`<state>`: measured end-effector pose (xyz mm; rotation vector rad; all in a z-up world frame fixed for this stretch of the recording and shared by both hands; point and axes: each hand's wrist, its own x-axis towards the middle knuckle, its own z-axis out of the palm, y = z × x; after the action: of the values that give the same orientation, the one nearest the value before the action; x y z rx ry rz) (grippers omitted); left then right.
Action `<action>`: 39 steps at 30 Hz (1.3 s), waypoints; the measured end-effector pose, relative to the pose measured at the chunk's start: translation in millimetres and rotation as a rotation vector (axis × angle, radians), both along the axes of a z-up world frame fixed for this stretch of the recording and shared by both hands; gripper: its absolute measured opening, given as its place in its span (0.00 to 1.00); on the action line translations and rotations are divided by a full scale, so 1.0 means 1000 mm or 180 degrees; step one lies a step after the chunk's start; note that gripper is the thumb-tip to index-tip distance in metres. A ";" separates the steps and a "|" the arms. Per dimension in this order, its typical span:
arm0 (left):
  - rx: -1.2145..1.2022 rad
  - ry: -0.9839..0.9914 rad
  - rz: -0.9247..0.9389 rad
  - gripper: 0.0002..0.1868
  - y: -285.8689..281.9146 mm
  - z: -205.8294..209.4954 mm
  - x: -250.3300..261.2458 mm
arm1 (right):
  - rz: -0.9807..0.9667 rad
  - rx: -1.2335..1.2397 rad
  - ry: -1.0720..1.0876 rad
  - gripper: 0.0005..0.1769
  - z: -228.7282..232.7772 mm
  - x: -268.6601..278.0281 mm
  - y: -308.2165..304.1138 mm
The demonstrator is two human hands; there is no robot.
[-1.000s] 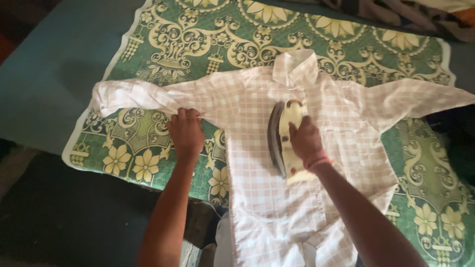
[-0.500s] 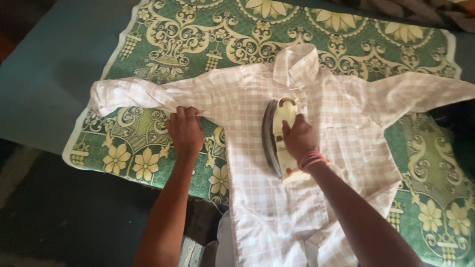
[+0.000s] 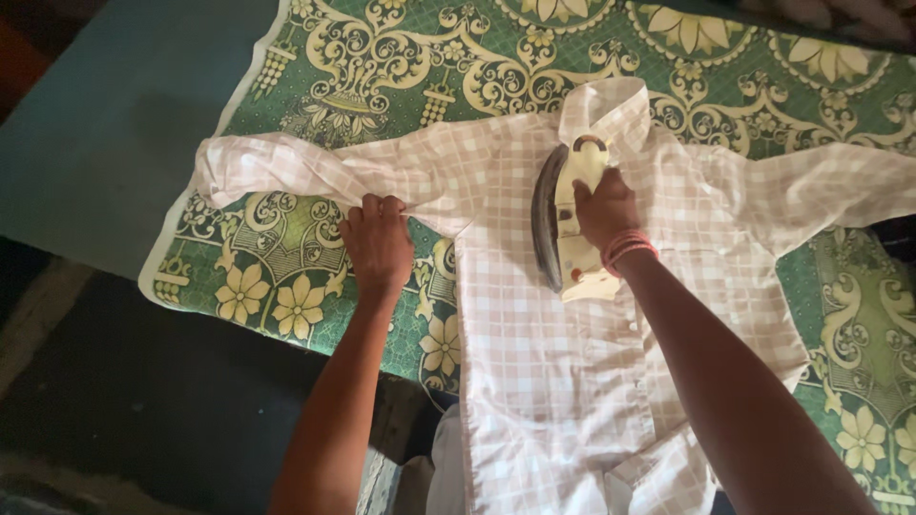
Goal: The person lays a checkered shirt flat on a patterned ironing board, smooths the fabric, and uses a steam iron to press the shirt. The person irons the body and sleeves, adjusting the shirt as needed.
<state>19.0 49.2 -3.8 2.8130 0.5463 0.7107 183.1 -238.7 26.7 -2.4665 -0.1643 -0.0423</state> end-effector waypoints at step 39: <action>0.0146 -0.0236 0.0041 0.05 -0.001 -0.003 0.000 | 0.0099 0.0198 0.0224 0.21 0.007 -0.116 -0.008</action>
<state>19.0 48.7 -6.9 2.8144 0.5422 0.8367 66.7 -246.5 34.0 -2.3989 -0.1684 0.0518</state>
